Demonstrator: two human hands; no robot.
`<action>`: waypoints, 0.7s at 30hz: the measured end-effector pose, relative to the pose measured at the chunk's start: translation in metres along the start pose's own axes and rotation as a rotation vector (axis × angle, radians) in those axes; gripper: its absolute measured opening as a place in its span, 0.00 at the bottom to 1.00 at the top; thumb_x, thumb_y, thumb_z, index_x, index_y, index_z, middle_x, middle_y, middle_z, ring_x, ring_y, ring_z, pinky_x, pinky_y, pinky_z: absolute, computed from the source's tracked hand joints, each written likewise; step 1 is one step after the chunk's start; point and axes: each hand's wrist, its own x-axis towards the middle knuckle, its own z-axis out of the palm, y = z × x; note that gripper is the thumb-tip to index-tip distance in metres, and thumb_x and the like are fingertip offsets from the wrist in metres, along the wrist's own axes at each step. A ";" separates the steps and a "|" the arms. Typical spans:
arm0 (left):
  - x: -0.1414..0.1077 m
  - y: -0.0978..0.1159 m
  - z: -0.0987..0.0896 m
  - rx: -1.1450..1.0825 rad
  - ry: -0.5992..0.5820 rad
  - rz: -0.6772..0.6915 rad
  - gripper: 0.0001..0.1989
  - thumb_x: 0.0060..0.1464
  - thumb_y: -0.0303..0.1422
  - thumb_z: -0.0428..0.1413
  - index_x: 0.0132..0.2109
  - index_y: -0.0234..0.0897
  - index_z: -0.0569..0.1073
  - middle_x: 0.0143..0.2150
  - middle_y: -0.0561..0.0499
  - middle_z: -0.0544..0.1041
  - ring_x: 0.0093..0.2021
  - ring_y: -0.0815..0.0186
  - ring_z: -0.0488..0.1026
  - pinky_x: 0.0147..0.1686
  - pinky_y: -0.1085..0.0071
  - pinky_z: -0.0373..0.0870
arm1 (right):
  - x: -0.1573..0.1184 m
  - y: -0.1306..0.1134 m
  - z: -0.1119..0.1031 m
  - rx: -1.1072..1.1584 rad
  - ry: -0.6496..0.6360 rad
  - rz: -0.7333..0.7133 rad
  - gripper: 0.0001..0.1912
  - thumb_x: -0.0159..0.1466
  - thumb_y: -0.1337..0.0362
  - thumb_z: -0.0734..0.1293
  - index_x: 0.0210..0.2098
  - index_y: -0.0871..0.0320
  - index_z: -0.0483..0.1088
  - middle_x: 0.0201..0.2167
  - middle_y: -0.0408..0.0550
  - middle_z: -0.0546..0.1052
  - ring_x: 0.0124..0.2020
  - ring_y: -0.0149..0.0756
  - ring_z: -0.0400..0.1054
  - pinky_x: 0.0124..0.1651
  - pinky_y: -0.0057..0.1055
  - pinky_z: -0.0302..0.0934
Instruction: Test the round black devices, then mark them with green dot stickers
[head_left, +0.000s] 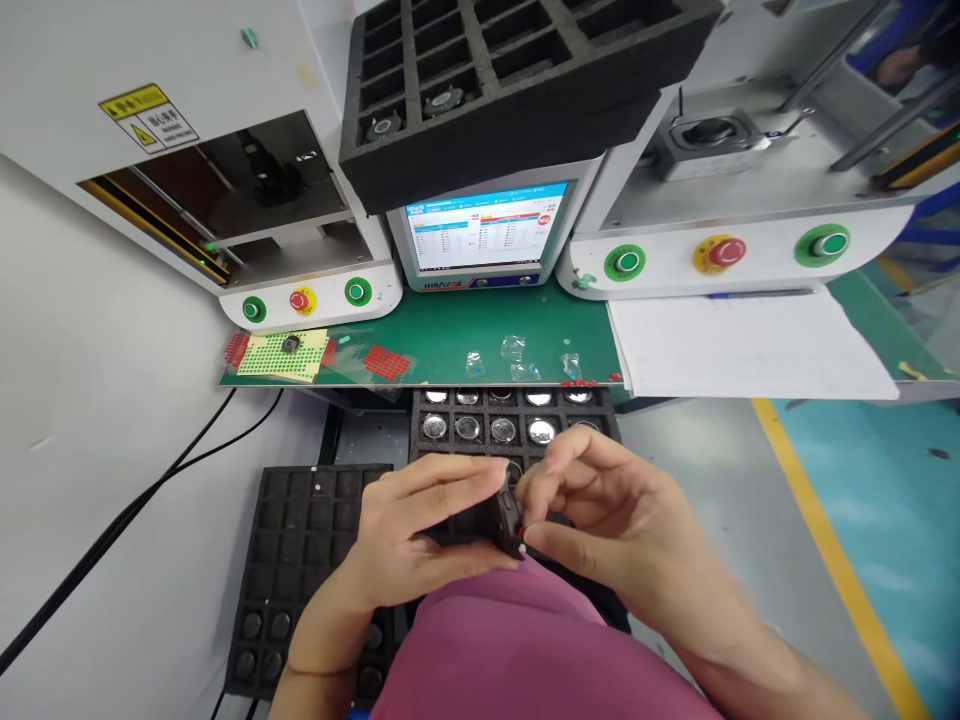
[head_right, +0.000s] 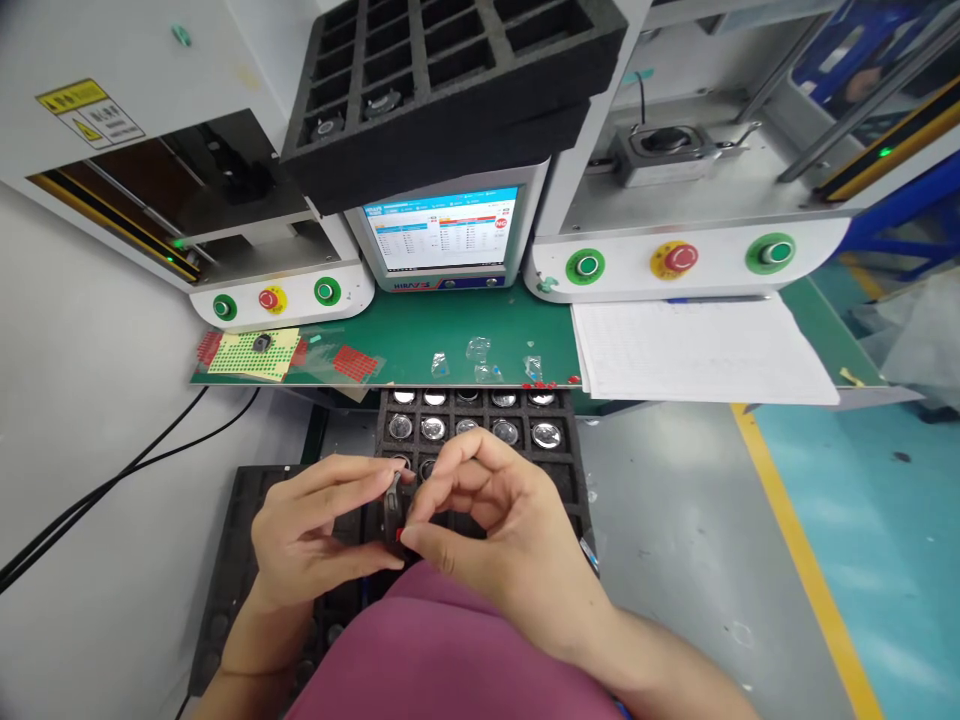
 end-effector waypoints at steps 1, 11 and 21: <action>0.000 0.001 0.000 0.008 -0.002 0.004 0.29 0.49 0.33 0.67 0.59 0.39 0.71 0.50 0.44 0.79 0.46 0.65 0.78 0.46 0.73 0.77 | 0.000 0.000 0.000 -0.002 0.004 -0.001 0.14 0.55 0.71 0.74 0.33 0.54 0.65 0.25 0.38 0.75 0.28 0.28 0.70 0.34 0.25 0.68; 0.003 0.003 -0.003 0.042 -0.023 0.028 0.30 0.50 0.30 0.67 0.60 0.40 0.70 0.51 0.44 0.78 0.48 0.66 0.77 0.47 0.74 0.76 | 0.002 0.000 0.001 0.036 -0.016 0.011 0.15 0.55 0.73 0.75 0.34 0.53 0.66 0.26 0.37 0.75 0.28 0.25 0.70 0.33 0.20 0.67; -0.006 0.001 0.002 -0.202 -0.069 -0.036 0.31 0.52 0.37 0.64 0.63 0.44 0.67 0.49 0.43 0.75 0.44 0.63 0.76 0.41 0.69 0.78 | 0.014 0.005 0.001 0.251 -0.146 0.152 0.26 0.44 0.71 0.80 0.35 0.53 0.64 0.32 0.36 0.68 0.29 0.24 0.66 0.27 0.18 0.62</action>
